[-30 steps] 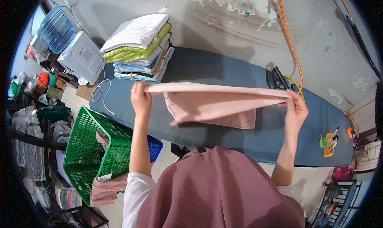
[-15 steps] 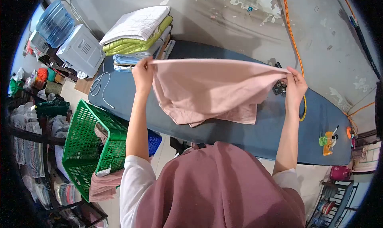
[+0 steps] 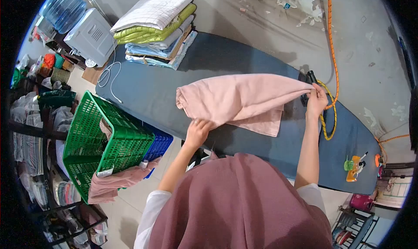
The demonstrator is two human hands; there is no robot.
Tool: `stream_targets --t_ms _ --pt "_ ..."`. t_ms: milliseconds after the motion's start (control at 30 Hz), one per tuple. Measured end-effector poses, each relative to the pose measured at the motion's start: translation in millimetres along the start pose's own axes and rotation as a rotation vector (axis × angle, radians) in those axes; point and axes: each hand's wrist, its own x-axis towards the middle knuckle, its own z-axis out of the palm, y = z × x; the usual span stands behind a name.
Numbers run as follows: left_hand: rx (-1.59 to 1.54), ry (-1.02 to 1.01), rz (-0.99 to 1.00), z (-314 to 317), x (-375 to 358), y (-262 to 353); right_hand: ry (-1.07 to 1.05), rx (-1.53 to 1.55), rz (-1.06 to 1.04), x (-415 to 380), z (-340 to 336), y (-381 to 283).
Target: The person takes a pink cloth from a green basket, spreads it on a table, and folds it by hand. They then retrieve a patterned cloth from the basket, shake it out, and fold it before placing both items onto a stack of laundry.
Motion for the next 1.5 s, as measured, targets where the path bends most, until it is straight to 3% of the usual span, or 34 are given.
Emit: stream_targets --t_ms 133,333,433,633,767,833,867,900,967,1000,1033,1100,1233,1367,1500 --pt "0.043 -0.057 -0.242 19.2 -37.4 4.2 -0.077 0.001 -0.01 -0.1 0.8 10.3" --pt "0.009 -0.207 -0.08 0.0 -30.3 -8.2 -0.066 0.046 0.009 5.8 0.8 15.3" --pt "-0.005 -0.137 -0.071 -1.6 -19.9 -3.8 -0.06 0.061 0.002 11.4 -5.3 21.3" --pt "0.104 -0.198 -0.102 16.3 -22.3 1.6 -0.027 -0.028 0.028 10.1 -14.5 13.7" --pt "-0.019 -0.293 -0.206 -1.9 0.9 -19.1 -0.046 -0.174 -0.117 20.0 -20.9 9.9" --pt "-0.062 -0.028 -0.331 -37.7 34.2 -36.4 -0.04 -0.367 -0.238 23.4 -27.8 -10.4" --pt "-0.07 0.114 -0.414 -60.8 55.3 -48.9 -0.039 -0.355 -0.164 26.6 -31.5 -16.5" --pt "-0.111 0.332 -0.406 -97.7 86.5 -43.5 -0.05 -0.336 -0.13 24.9 -33.1 -31.7" --pt "-0.096 0.543 -0.294 -161.2 130.3 -45.9 -0.082 -0.295 -0.07 17.6 -25.9 -72.8" --pt "-0.131 0.64 -0.264 -183.1 148.3 -43.4 -0.113 -0.231 -0.11 14.0 -24.4 -84.0" --pt "-0.165 0.736 -0.236 -199.3 163.9 -41.2 -0.066 -0.368 -0.298 15.4 -26.8 -93.5" --pt "-0.04 0.681 -0.186 -221.9 193.2 -38.1 0.023 -0.642 -0.667 16.1 -29.9 -108.4" --pt "-0.005 0.693 -0.041 -248.2 214.2 -27.2 -0.007 -0.181 -0.26 17.5 -48.9 -142.1" --pt "-0.198 0.729 -0.043 -263.2 219.8 5.8 0.105 -0.335 -0.375 20.1 -75.2 -176.5" --pt "-0.312 0.882 0.157 -275.1 211.4 48.9 0.259 -0.641 -0.806 42.1 -112.3 -217.4"
